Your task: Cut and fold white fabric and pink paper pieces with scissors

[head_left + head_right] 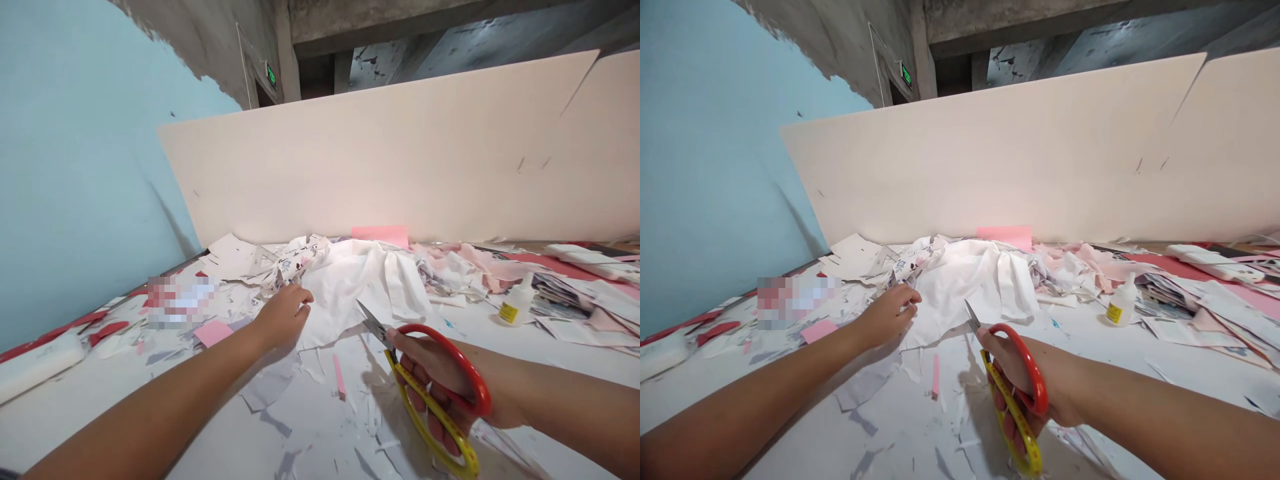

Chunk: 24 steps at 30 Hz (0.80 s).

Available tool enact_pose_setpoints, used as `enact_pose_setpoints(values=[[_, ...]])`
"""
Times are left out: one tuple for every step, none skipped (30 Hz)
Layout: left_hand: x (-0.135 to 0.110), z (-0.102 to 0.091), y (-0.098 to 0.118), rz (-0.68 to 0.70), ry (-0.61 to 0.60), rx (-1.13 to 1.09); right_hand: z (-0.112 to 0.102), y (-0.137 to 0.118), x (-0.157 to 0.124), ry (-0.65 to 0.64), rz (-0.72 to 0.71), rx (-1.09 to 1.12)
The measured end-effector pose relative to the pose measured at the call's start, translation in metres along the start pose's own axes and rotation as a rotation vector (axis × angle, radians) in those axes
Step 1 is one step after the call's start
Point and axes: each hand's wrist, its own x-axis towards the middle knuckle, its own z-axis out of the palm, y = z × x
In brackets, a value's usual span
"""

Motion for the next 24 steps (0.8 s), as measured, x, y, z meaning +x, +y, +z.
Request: enact_pose_setpoints(values=[[-0.001, 0.003, -0.002, 0.009, -0.035, 0.004, 0.001, -0.001, 0.0, 0.002, 0.005, -0.01], [-0.003, 0.006, -0.004, 0.021, -0.067, 0.011, 0.003, -0.002, -0.001, 0.006, 0.018, -0.03], [-0.005, 0.009, -0.004, 0.034, -0.088, 0.02, 0.005, -0.002, -0.001, 0.007, 0.035, -0.057], [-0.006, 0.011, -0.004, 0.047, -0.097, 0.033, 0.007, -0.003, -0.002, 0.006, 0.052, -0.09], [-0.007, 0.013, -0.003, 0.065, -0.094, 0.049, 0.009, -0.004, -0.002, 0.004, 0.062, -0.119], [-0.008, 0.014, -0.002, 0.087, -0.083, 0.068, 0.01, -0.005, -0.002, -0.001, 0.071, -0.145], [-0.009, 0.015, 0.0, 0.11, -0.064, 0.087, 0.012, -0.005, -0.003, -0.005, 0.085, -0.163], [-0.011, 0.016, 0.002, 0.134, -0.049, 0.106, 0.014, -0.006, -0.003, -0.007, 0.09, -0.164], [-0.012, 0.016, 0.004, 0.155, -0.039, 0.123, 0.015, -0.007, -0.004, -0.007, 0.09, -0.154], [-0.014, 0.017, 0.007, 0.174, -0.038, 0.136, 0.016, -0.008, -0.004, -0.004, 0.09, -0.139], [-0.016, 0.017, 0.01, 0.19, -0.044, 0.143, 0.017, -0.009, -0.003, 0.0, 0.088, -0.118], [-0.018, 0.018, 0.014, 0.207, -0.054, 0.147, 0.017, -0.01, -0.003, 0.005, 0.084, -0.099], [-0.02, 0.018, 0.017, 0.225, -0.069, 0.149, 0.018, -0.01, -0.002, 0.009, 0.077, -0.082], [-0.022, 0.018, 0.022, 0.243, -0.083, 0.147, 0.018, -0.011, 0.0, 0.008, 0.077, -0.079], [-0.025, 0.019, 0.026, 0.261, -0.097, 0.143, 0.018, -0.011, 0.001, 0.006, 0.087, -0.09], [-0.027, 0.019, 0.03, 0.277, -0.107, 0.133, 0.018, -0.011, 0.002, 0.005, 0.102, -0.104], [-0.029, 0.02, 0.034, 0.288, -0.114, 0.116, 0.018, -0.011, 0.003, 0.002, 0.109, -0.113], [-0.031, 0.021, 0.037, 0.292, -0.12, 0.093, 0.018, -0.011, 0.004, 0.0, 0.113, -0.117], [-0.033, 0.022, 0.039, 0.288, -0.126, 0.066, 0.018, -0.012, 0.004, 0.0, 0.113, -0.115], [-0.034, 0.023, 0.041, 0.281, -0.138, 0.042, 0.018, -0.012, 0.004, 0.004, 0.107, -0.105], [-0.035, 0.024, 0.042, 0.272, -0.153, 0.022, 0.019, -0.012, 0.004, 0.011, 0.098, -0.094], [-0.036, 0.025, 0.042, 0.262, -0.17, 0.007, 0.019, -0.011, 0.003, 0.014, 0.085, -0.087], [-0.036, 0.025, 0.042, 0.256, -0.186, -0.001, 0.019, -0.01, 0.003, 0.016, 0.075, -0.083], [-0.036, 0.026, 0.042, 0.254, -0.199, -0.005, 0.019, -0.009, 0.003, 0.019, 0.07, -0.081]])
